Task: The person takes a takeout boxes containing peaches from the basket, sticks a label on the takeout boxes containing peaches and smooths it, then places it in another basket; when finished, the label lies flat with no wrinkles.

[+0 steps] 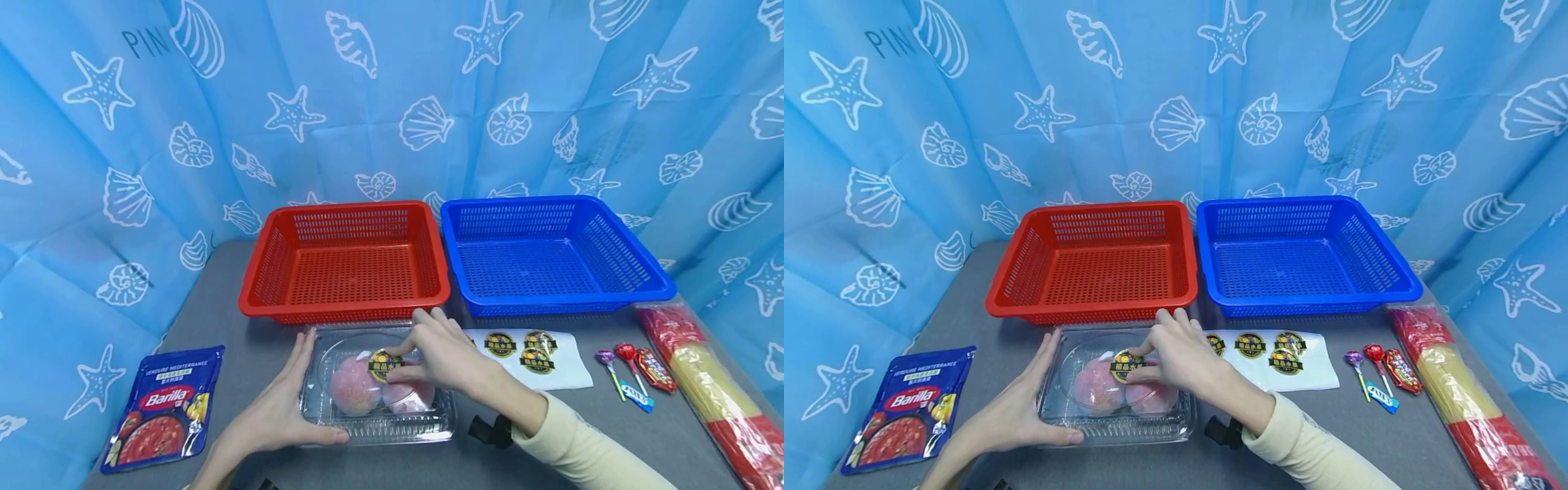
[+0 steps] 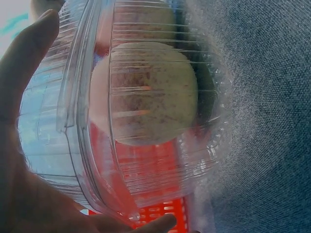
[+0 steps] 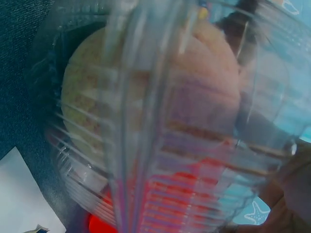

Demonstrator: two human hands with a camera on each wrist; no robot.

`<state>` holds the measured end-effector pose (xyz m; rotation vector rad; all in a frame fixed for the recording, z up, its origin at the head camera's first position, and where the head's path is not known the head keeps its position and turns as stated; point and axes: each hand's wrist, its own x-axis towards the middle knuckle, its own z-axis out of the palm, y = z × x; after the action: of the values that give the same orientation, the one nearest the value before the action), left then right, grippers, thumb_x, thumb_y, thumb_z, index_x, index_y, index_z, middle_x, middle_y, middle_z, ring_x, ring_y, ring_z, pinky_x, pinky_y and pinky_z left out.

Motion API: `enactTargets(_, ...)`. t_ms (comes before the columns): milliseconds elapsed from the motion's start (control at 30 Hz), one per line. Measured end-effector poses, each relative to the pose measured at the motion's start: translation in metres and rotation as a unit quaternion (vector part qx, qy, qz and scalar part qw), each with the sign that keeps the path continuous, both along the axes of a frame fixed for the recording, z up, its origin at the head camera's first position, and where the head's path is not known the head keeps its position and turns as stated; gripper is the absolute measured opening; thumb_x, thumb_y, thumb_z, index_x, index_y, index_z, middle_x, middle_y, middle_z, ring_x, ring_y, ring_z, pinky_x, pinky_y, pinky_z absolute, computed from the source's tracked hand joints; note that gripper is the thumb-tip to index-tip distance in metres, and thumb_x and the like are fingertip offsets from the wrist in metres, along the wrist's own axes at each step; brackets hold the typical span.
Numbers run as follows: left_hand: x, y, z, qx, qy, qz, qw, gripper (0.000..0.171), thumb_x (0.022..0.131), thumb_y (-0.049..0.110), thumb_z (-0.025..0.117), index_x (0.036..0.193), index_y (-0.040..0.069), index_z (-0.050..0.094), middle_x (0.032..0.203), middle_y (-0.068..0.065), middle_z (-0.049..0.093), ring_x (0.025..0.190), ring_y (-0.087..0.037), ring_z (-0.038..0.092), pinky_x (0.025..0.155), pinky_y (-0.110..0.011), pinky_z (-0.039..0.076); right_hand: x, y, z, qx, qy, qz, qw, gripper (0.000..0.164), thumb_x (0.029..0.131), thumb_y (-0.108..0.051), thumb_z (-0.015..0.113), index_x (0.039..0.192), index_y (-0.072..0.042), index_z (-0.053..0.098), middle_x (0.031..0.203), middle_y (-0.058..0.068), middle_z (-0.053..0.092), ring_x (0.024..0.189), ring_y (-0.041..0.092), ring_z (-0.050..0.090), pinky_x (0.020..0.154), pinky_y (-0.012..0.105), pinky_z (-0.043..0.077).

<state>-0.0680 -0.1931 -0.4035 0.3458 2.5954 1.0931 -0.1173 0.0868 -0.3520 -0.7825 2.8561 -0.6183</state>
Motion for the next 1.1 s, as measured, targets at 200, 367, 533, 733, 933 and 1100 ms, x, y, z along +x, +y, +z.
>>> enactTargets(200,0.0,0.0,0.001,-0.004,-0.004,0.002,1.0,0.147,0.064,0.056,0.092,0.165,0.026,-0.011,0.171,-0.024,-0.013,0.154,-0.056,0.01,0.114,-0.077,0.029,0.0,0.004,0.0,-0.009,-0.02,-0.008,1.0,0.038,0.074,-0.046,0.088,0.105,-0.025,0.082,0.093,-0.005,0.061,0.091,0.014,0.044,0.074,0.028,0.04)
enactTargets(367,0.001,0.0,0.001,-0.002,-0.005,0.004,1.0,0.148,0.063,0.056,0.092,0.165,0.025,-0.011,0.171,-0.024,-0.013,0.154,-0.056,0.01,0.114,-0.077,0.028,-0.001,0.007,0.0,-0.022,-0.038,-0.005,0.999,0.033,0.076,-0.042,0.088,0.1,-0.02,0.083,0.087,-0.005,0.058,0.088,0.013,0.043,0.072,0.025,0.04)
enactTargets(533,0.001,0.0,0.001,0.002,-0.005,0.005,1.0,0.148,0.063,0.055,0.093,0.165,0.026,-0.011,0.171,-0.024,-0.013,0.154,-0.056,0.009,0.114,-0.077,0.028,-0.001,0.01,0.0,-0.022,-0.026,0.013,0.999,0.027,0.079,-0.039,0.086,0.095,-0.017,0.084,0.084,-0.003,0.058,0.086,0.012,0.043,0.071,0.023,0.039)
enactTargets(733,0.0,0.0,0.0,0.007,-0.002,0.003,1.0,0.147,0.064,0.054,0.093,0.165,0.027,-0.011,0.171,-0.025,-0.012,0.153,-0.057,0.01,0.113,-0.078,0.029,-0.002,0.014,-0.001,-0.027,-0.014,0.051,0.998,0.019,0.082,-0.037,0.084,0.087,-0.019,0.085,0.081,-0.007,0.052,0.082,0.009,0.041,0.071,0.021,0.038)
enactTargets(933,0.001,0.001,0.0,0.005,0.004,0.004,1.0,0.149,0.062,0.055,0.093,0.165,0.023,-0.01,0.17,-0.026,-0.012,0.153,-0.058,0.011,0.113,-0.078,0.029,-0.003,0.019,-0.003,-0.041,0.007,0.084,0.996,0.011,0.085,-0.031,0.082,0.08,-0.021,0.084,0.082,-0.009,0.051,0.083,0.007,0.042,0.074,0.021,0.04)
enactTargets(1100,0.0,0.0,0.0,0.004,-0.005,0.004,1.0,0.148,0.064,0.054,0.093,0.165,0.024,-0.01,0.17,-0.025,-0.013,0.153,-0.057,0.009,0.113,-0.079,0.028,-0.004,0.024,-0.007,-0.059,0.018,0.093,0.994,0.01,0.085,-0.027,0.081,0.076,-0.022,0.082,0.082,-0.008,0.05,0.081,0.007,0.041,0.072,0.02,0.04)
